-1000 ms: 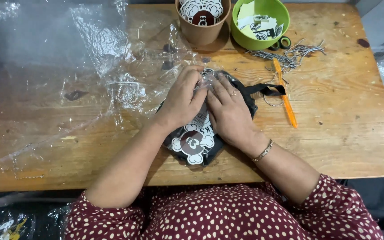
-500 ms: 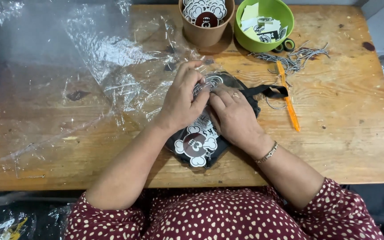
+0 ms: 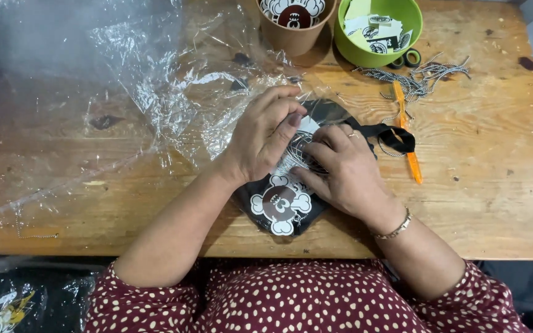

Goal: The person places a printed image of a character onto a black drawstring bag and secures it with a clear plastic sheet. They then attach a keychain with a cartoon character to the bag's drawstring and place a globe-shaped sticker on the bag.

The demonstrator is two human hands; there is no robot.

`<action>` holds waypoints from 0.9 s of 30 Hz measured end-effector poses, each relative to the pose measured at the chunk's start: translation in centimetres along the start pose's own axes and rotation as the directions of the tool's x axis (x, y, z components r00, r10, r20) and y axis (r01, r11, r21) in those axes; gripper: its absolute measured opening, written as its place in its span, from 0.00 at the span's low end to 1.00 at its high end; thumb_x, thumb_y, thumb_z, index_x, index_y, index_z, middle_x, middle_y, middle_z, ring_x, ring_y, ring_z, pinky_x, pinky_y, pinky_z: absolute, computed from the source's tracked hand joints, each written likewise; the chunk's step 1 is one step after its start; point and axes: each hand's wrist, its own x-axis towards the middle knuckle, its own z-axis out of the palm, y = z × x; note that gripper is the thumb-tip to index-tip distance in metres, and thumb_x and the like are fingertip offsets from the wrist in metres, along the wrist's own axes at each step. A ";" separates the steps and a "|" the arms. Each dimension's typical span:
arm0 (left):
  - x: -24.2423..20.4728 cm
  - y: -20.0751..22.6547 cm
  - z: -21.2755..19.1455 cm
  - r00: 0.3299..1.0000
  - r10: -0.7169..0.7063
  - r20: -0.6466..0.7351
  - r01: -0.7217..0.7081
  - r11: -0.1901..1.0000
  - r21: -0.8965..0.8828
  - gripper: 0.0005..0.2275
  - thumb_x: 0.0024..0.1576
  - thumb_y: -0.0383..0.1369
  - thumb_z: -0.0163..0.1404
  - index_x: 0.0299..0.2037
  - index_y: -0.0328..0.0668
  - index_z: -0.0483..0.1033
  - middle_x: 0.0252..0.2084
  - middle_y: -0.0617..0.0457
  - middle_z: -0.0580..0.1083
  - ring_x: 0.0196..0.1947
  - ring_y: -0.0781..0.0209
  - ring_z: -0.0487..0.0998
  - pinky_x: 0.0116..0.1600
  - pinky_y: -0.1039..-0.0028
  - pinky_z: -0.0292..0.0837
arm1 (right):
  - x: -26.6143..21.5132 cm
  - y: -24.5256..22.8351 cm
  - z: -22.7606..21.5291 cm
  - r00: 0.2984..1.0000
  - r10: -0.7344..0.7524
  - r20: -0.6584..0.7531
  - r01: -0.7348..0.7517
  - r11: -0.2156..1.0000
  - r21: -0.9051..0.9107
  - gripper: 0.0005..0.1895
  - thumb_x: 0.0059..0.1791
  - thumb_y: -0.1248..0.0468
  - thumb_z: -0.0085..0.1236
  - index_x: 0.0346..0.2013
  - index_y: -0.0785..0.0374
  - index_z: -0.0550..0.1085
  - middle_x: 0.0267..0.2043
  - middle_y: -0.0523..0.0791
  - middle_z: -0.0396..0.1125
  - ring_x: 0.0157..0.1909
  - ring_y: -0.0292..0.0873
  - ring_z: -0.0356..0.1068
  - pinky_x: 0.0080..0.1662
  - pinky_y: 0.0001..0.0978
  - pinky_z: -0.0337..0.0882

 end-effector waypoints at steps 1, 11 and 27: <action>0.0 0.3 0.0 1.000 -0.003 -0.001 0.003 1.000 -0.001 0.18 0.67 0.48 0.35 0.43 0.46 0.75 0.50 0.48 0.73 0.60 0.41 0.74 0.66 0.49 0.62 | -0.3 0.3 -0.2 1.000 0.000 0.003 0.000 1.000 0.001 0.17 0.49 0.51 0.64 0.41 0.61 0.77 0.43 0.51 0.64 0.48 0.56 0.67 0.44 0.44 0.66; -0.3 1.4 1.0 0.955 -0.172 0.242 0.134 0.977 0.168 0.37 0.65 0.53 0.12 0.68 0.32 0.63 0.70 0.28 0.60 0.73 0.33 0.53 0.75 0.41 0.31 | -1.5 0.6 -0.3 0.982 0.130 0.138 -0.096 0.969 -0.229 0.17 0.56 0.52 0.48 0.53 0.56 0.76 0.47 0.52 0.64 0.46 0.59 0.69 0.38 0.47 0.69; -1.4 0.4 2.4 0.922 -0.195 0.335 0.058 0.924 0.378 0.40 0.62 0.59 0.10 0.74 0.37 0.53 0.78 0.38 0.43 0.78 0.42 0.37 0.77 0.46 0.23 | -1.5 -0.6 -2.1 0.857 0.372 0.358 -0.270 0.914 -0.303 0.20 0.52 0.57 0.46 0.57 0.54 0.73 0.44 0.46 0.60 0.38 0.60 0.75 0.36 0.46 0.75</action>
